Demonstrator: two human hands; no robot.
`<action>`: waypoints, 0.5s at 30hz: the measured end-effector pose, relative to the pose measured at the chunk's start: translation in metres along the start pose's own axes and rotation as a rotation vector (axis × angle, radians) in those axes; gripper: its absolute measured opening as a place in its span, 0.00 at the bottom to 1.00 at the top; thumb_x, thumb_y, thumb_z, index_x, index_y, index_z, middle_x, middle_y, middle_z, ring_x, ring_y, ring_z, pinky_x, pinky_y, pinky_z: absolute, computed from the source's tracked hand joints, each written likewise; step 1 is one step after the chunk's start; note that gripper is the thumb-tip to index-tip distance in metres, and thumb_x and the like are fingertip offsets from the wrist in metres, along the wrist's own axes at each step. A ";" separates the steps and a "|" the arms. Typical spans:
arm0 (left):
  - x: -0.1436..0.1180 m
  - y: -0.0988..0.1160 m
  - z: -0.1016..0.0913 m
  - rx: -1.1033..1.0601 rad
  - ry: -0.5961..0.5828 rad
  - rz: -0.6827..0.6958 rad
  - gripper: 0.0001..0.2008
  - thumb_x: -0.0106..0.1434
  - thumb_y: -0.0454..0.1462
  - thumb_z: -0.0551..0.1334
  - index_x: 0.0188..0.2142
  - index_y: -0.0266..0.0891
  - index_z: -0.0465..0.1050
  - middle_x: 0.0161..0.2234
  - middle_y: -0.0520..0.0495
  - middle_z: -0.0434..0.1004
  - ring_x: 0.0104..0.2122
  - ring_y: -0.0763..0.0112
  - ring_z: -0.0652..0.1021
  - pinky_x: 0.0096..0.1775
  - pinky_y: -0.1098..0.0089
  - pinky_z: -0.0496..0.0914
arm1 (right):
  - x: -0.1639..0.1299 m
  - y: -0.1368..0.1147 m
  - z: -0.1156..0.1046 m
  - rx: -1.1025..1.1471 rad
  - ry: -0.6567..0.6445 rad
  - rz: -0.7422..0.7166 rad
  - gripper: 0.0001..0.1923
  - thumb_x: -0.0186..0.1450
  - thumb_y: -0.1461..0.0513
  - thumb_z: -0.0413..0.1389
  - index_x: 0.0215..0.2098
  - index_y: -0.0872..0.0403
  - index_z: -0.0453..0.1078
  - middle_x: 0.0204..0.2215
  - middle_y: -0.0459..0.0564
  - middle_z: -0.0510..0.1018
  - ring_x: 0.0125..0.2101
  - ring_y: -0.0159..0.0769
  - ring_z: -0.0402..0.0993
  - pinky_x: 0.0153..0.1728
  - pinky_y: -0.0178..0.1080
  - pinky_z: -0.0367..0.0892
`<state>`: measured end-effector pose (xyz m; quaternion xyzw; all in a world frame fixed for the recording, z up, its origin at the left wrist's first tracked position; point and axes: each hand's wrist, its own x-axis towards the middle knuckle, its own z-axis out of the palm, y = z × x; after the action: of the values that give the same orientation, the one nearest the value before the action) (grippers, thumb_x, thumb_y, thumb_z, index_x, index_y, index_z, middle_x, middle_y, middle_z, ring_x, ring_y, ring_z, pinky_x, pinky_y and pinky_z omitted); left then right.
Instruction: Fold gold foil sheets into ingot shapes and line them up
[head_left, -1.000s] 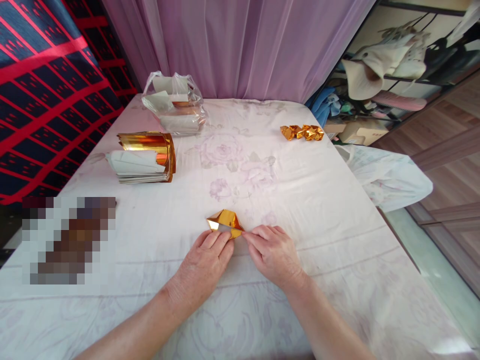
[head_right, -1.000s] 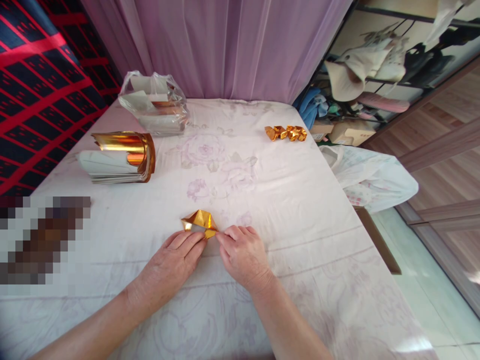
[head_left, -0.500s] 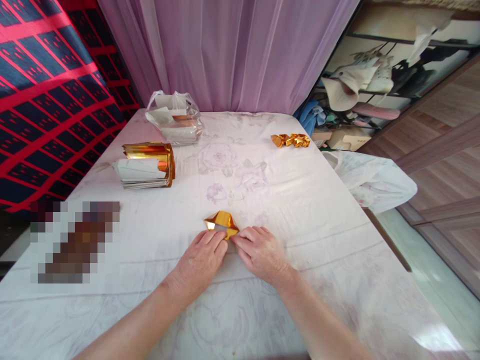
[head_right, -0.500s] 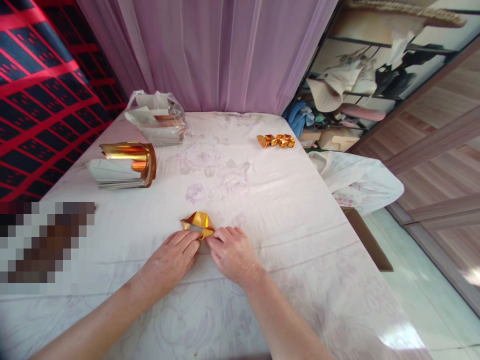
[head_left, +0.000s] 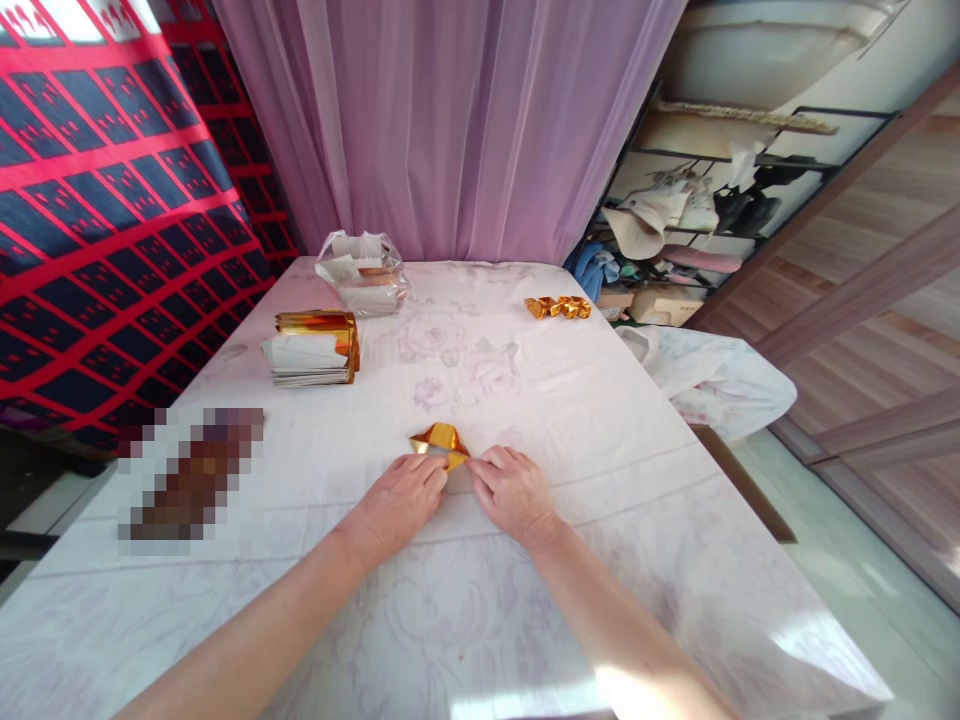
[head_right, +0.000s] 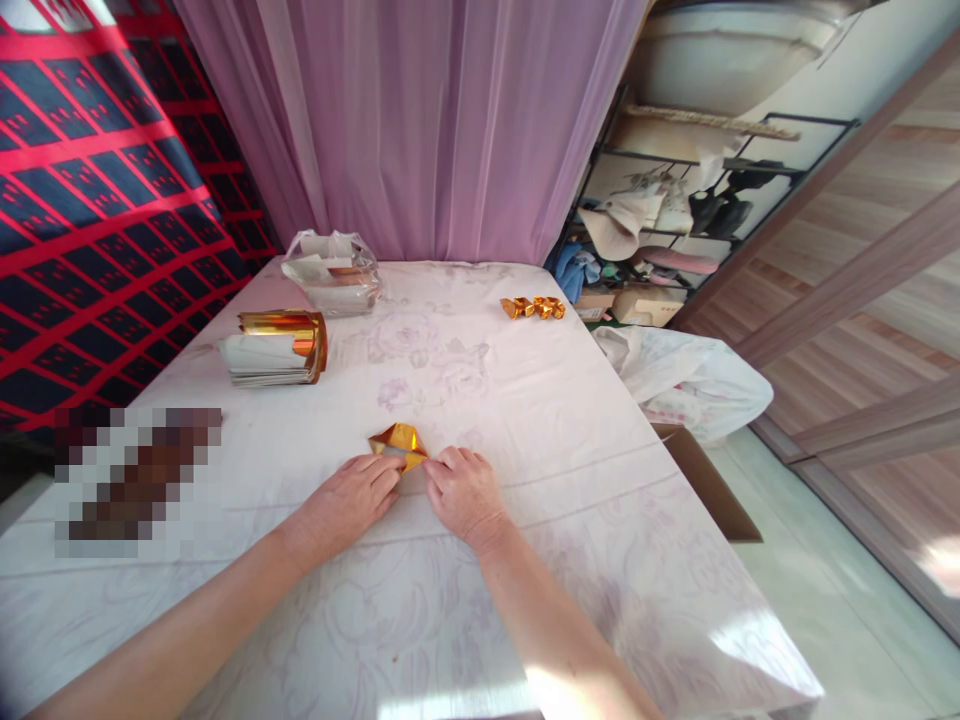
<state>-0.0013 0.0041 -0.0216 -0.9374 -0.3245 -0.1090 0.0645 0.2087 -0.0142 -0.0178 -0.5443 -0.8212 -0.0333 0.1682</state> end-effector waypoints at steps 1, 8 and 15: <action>0.000 -0.001 0.000 0.003 -0.002 0.001 0.06 0.69 0.32 0.54 0.43 0.38 0.68 0.46 0.43 0.77 0.46 0.61 0.76 0.48 0.60 0.68 | 0.000 -0.001 0.000 -0.009 -0.001 0.007 0.09 0.65 0.66 0.56 0.39 0.50 0.78 0.30 0.47 0.76 0.32 0.35 0.71 0.33 0.37 0.61; 0.001 -0.002 -0.002 0.014 -0.008 -0.001 0.08 0.68 0.33 0.57 0.46 0.37 0.69 0.47 0.43 0.77 0.47 0.61 0.76 0.50 0.61 0.69 | 0.000 0.000 0.002 -0.025 0.004 0.024 0.12 0.65 0.67 0.53 0.38 0.51 0.78 0.32 0.49 0.76 0.32 0.35 0.72 0.34 0.37 0.63; 0.006 0.003 -0.007 0.017 -0.020 -0.018 0.06 0.67 0.31 0.57 0.42 0.36 0.70 0.42 0.43 0.77 0.45 0.60 0.76 0.55 0.59 0.67 | 0.004 -0.004 -0.003 0.012 -0.118 -0.050 0.15 0.68 0.65 0.52 0.48 0.48 0.77 0.37 0.51 0.77 0.38 0.37 0.72 0.40 0.38 0.65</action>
<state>0.0035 0.0041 -0.0131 -0.9349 -0.3344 -0.0976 0.0681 0.2040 -0.0131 -0.0129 -0.5238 -0.8431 -0.0003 0.1219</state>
